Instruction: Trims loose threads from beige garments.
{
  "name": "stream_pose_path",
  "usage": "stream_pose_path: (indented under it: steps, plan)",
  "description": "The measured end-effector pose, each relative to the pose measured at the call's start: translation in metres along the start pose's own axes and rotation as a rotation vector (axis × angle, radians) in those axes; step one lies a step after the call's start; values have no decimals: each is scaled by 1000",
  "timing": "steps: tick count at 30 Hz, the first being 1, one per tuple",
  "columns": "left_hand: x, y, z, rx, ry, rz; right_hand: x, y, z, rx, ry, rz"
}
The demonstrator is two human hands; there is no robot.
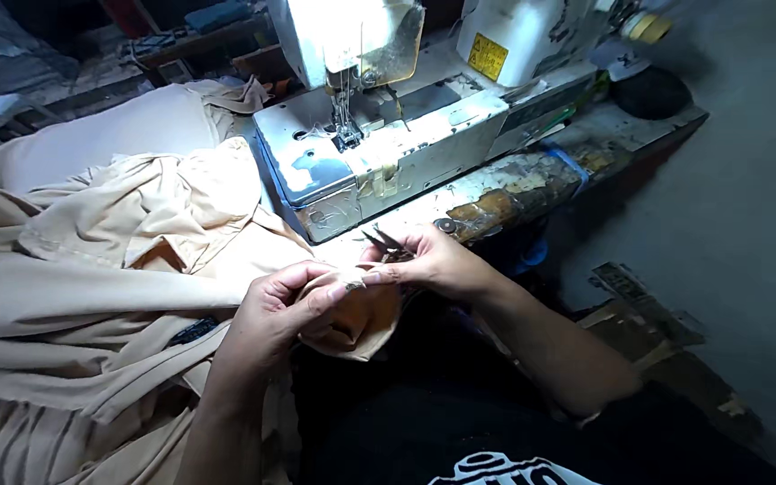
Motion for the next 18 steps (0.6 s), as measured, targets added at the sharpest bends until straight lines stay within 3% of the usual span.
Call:
stream_pose_path:
  steps: [2,5,7,8,13,15,18]
  plan:
    - [-11,-12,1,-116,105,-313,8,-4,-2,-72,-124,176]
    - [-39,-27,0,-387,499,-874,23,-5,2,-373,-532,868]
    - [-44,-30,-5,-450,728,-1057,16,3,2,-509,-661,1071]
    - [-37,-30,-8,-423,751,-1109,7,6,2,-551,-674,1112]
    - [28,-36,-6,-24,232,-1201,-42,9,10,-633,-538,1075]
    - [8,-25,6,-58,231,-1135,-47,10,16,-640,-535,997]
    - [-28,7,7,-218,383,-828,-48,9,19,-657,-574,884]
Point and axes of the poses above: each hand's wrist, its own z-axis away from the middle knuckle, its own y-axis out of the palm, x = y × z, the point moved 6 cm from there along -z, towards the middle knuckle, and after that the axes turned 5 degrees about z, right-handed, at the moved point
